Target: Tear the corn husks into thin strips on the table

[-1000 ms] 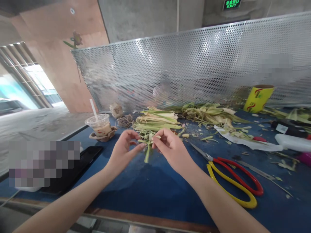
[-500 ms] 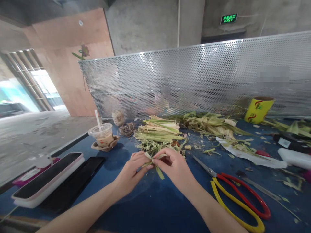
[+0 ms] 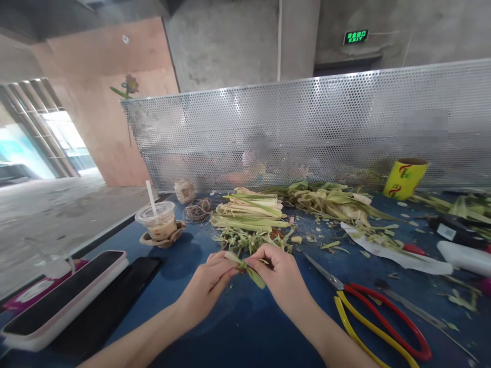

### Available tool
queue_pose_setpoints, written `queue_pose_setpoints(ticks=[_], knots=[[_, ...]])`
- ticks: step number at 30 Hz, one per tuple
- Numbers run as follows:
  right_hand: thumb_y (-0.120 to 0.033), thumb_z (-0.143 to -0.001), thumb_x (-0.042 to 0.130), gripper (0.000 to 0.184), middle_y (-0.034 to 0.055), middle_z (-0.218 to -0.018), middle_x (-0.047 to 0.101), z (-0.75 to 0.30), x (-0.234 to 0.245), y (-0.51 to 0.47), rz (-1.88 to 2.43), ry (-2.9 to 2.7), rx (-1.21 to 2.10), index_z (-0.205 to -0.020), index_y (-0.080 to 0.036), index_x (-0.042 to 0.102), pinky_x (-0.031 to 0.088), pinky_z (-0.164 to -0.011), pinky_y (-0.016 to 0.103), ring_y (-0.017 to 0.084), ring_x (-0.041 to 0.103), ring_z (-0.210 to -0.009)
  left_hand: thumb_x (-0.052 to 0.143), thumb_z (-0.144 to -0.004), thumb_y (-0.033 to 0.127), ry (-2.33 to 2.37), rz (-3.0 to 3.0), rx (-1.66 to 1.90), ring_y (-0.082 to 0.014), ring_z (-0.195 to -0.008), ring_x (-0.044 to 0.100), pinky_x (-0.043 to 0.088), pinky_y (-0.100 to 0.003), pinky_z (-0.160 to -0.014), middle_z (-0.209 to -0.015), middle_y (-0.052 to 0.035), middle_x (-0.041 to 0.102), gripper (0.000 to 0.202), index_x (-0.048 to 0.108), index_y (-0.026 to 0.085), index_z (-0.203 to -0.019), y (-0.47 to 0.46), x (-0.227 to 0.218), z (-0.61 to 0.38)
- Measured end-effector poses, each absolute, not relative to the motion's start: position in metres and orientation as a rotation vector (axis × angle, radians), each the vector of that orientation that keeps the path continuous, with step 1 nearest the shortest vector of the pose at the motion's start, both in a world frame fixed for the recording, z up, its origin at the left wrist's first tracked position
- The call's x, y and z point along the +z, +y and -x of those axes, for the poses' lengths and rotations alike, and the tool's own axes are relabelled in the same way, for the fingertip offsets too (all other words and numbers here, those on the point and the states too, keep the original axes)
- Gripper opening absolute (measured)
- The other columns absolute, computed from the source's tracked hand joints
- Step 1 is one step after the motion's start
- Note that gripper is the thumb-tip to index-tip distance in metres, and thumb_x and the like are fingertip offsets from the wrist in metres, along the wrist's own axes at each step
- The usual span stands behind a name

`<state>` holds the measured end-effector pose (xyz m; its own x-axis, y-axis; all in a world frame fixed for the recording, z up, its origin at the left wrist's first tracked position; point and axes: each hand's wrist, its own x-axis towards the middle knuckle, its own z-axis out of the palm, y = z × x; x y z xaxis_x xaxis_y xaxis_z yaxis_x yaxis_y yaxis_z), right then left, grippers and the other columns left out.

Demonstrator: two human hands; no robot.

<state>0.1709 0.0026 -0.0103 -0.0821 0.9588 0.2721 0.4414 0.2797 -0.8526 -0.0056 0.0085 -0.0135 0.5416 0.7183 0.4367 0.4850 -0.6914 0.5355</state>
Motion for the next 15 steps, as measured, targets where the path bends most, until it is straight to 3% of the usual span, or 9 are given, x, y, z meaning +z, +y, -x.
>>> queue_pose_setpoints(ticks=[7,15], knots=[[-0.036,-0.075,0.053,0.023,-0.0033,-0.05,0.051,-0.1732,-0.0087,0.0033,1.27,-1.607,0.897,-0.06,-0.018,0.052,0.032,-0.045,0.021,0.009,0.043,-0.046,0.036,-0.088,0.02,0.992,-2.433,0.906,-0.0154,-0.085,0.052,0.035,-0.03,-0.079,-0.079,-0.003,0.062,0.025,0.06,0.018,-0.082,0.0076,-0.011,0.0047],[-0.027,-0.069,0.062,0.013,-0.003,-0.061,0.054,-0.1714,-0.0106,0.0086,1.046,-1.539,1.254,-0.073,-0.019,0.053,0.042,-0.052,0.023,0.011,0.052,-0.054,0.033,-0.088,0.029,1.134,-2.243,0.864,-0.015,-0.076,0.053,0.039,-0.027,-0.072,-0.076,-0.003,0.061,0.033,0.059,0.017,-0.072,0.0081,-0.0172,0.0012]])
